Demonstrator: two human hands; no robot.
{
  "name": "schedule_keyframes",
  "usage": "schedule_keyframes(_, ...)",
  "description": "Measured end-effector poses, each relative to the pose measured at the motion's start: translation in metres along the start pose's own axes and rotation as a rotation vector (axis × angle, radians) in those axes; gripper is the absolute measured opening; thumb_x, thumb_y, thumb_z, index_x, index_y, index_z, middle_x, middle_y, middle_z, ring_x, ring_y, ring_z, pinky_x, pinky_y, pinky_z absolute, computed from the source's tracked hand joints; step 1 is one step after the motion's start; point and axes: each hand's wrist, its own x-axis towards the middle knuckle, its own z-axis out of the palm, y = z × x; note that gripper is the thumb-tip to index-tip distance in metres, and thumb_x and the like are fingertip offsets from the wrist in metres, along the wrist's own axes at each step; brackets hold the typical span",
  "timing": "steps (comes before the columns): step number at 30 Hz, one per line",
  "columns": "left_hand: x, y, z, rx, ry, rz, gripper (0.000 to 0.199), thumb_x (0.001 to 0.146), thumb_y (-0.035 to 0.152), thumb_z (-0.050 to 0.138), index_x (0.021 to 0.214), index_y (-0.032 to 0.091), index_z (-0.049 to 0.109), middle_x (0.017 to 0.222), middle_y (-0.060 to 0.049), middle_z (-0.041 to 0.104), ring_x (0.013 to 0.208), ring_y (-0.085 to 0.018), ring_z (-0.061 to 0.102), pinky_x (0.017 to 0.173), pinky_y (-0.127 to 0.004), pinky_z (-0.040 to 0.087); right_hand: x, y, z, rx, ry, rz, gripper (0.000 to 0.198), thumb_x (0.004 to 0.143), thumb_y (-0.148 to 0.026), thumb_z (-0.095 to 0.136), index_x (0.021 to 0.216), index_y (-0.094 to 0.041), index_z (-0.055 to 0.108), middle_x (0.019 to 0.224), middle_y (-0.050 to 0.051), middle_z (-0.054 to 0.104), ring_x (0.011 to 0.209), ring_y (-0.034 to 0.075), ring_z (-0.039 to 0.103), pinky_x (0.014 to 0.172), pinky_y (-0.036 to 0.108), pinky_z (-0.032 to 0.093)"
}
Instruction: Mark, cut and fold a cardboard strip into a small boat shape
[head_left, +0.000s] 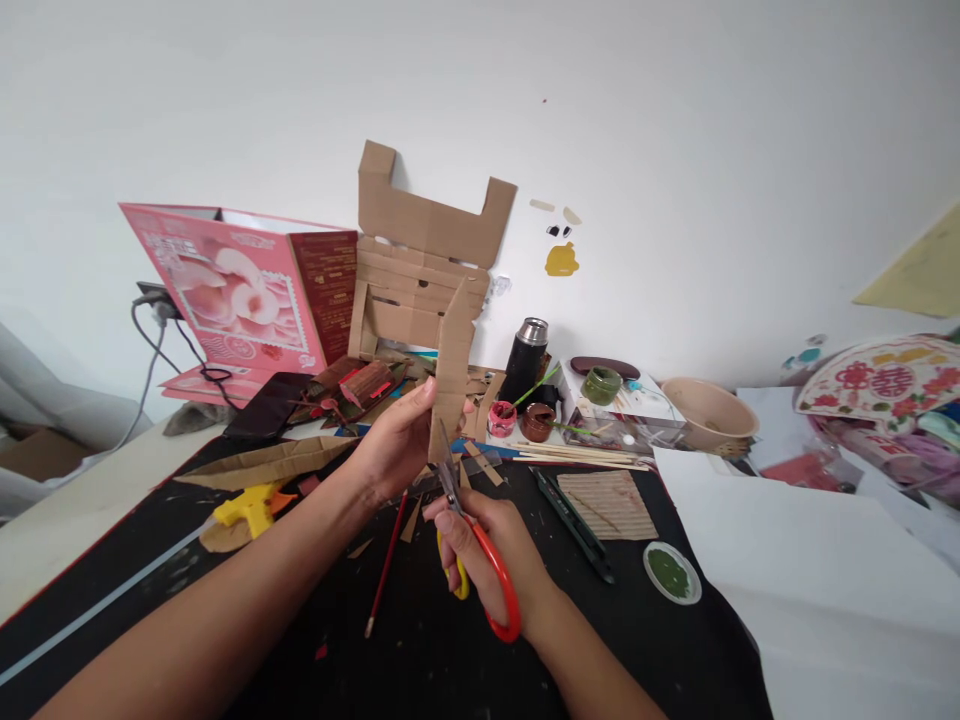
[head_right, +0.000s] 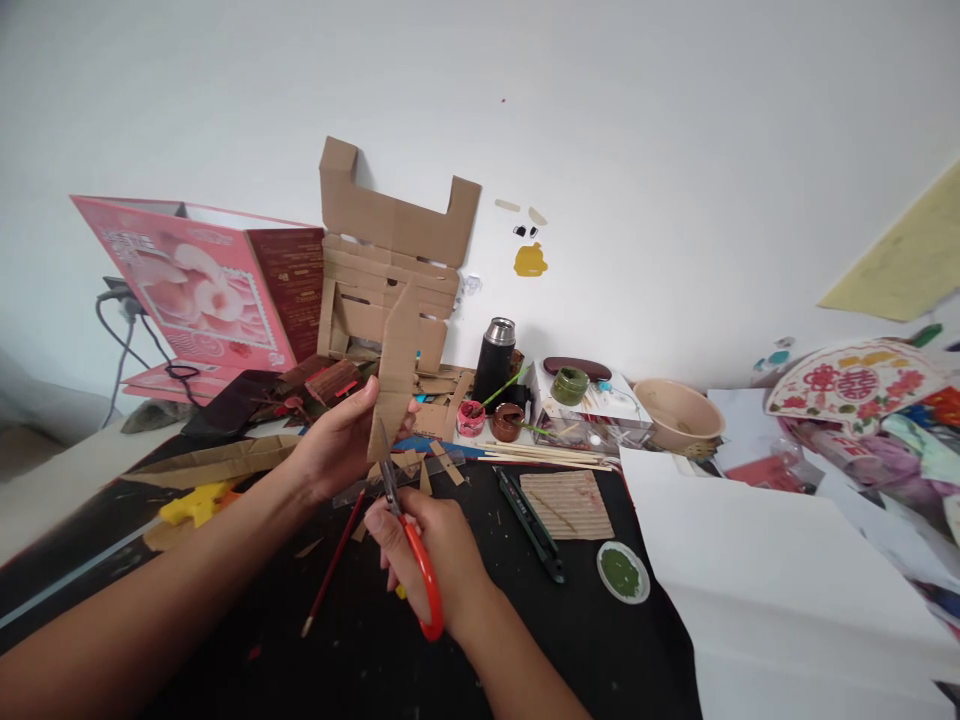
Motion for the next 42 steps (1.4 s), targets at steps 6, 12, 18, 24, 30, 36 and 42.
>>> schedule_keyframes(6, -0.0013, 0.0004, 0.0016, -0.021, 0.005, -0.010, 0.044, 0.080, 0.047, 0.099, 0.101, 0.012, 0.082, 0.090, -0.008, 0.083, 0.071, -0.019, 0.073, 0.069, -0.029, 0.061, -0.0001, 0.0007, -0.0007, -0.009, 0.000, 0.005, 0.060, 0.103, -0.075, 0.063, 0.104, -0.016, 0.073, 0.065, -0.001, 0.062, 0.048, 0.013, 0.061, 0.048, 0.023, 0.048)
schedule_keyframes(12, -0.0007, -0.0001, -0.0003, -0.019, -0.006, -0.009, 0.040, 0.083, 0.047, 0.097, 0.101, 0.013, 0.083, 0.091, -0.009, 0.083, 0.072, -0.019, 0.074, 0.069, -0.028, 0.061, -0.0004, -0.0007, -0.0009, 0.001, -0.008, 0.007, 0.058, 0.104, -0.074, 0.063, 0.103, -0.016, 0.073, 0.066, -0.001, 0.062, 0.048, 0.013, 0.061, 0.048, 0.022, 0.049)
schedule_keyframes(18, -0.0006, 0.0001, -0.0004, -0.027, -0.003, -0.015, 0.039, 0.084, 0.046, 0.096, 0.100, 0.012, 0.082, 0.089, -0.009, 0.083, 0.073, -0.020, 0.074, 0.070, -0.029, 0.060, -0.0012, 0.0004, -0.0008, -0.018, -0.004, 0.000, 0.056, 0.105, -0.072, 0.062, 0.104, -0.017, 0.072, 0.066, -0.001, 0.062, 0.049, 0.013, 0.062, 0.048, 0.022, 0.048)
schedule_keyframes(24, -0.0011, -0.0009, 0.0005, -0.027, -0.006, -0.012, 0.038, 0.084, 0.045, 0.095, 0.099, 0.013, 0.081, 0.090, -0.009, 0.082, 0.071, -0.019, 0.073, 0.070, -0.029, 0.059, 0.0001, 0.0017, -0.0007, -0.023, 0.000, 0.012, 0.059, 0.103, -0.075, 0.062, 0.102, -0.017, 0.072, 0.066, -0.001, 0.062, 0.049, 0.013, 0.062, 0.048, 0.023, 0.049)
schedule_keyframes(30, -0.0011, -0.0005, -0.0009, -0.034, -0.014, -0.024, 0.043, 0.080, 0.046, 0.099, 0.099, 0.013, 0.082, 0.092, -0.009, 0.083, 0.072, -0.019, 0.074, 0.070, -0.028, 0.061, -0.0002, -0.0017, -0.0002, -0.047, 0.000, 0.010, 0.061, 0.104, -0.076, 0.060, 0.103, -0.017, 0.073, 0.065, -0.001, 0.063, 0.048, 0.014, 0.062, 0.048, 0.023, 0.049)
schedule_keyframes(36, -0.0015, -0.0020, 0.0004, -0.037, -0.026, 0.009, 0.042, 0.082, 0.046, 0.098, 0.101, 0.012, 0.083, 0.093, -0.011, 0.084, 0.075, -0.021, 0.075, 0.070, -0.029, 0.061, -0.0008, -0.0006, 0.0001, -0.074, 0.021, 0.017, 0.059, 0.104, -0.075, 0.060, 0.105, -0.017, 0.073, 0.065, -0.001, 0.062, 0.048, 0.014, 0.063, 0.047, 0.022, 0.049)
schedule_keyframes(42, -0.0017, -0.0015, -0.0010, -0.067, -0.042, -0.027, 0.040, 0.083, 0.045, 0.097, 0.102, 0.012, 0.082, 0.095, -0.011, 0.084, 0.074, -0.021, 0.075, 0.071, -0.030, 0.062, -0.0003, -0.0013, -0.0001, -0.119, 0.024, 0.017, 0.063, 0.103, -0.079, 0.057, 0.107, -0.018, 0.073, 0.065, -0.001, 0.062, 0.047, 0.013, 0.061, 0.047, 0.022, 0.049)
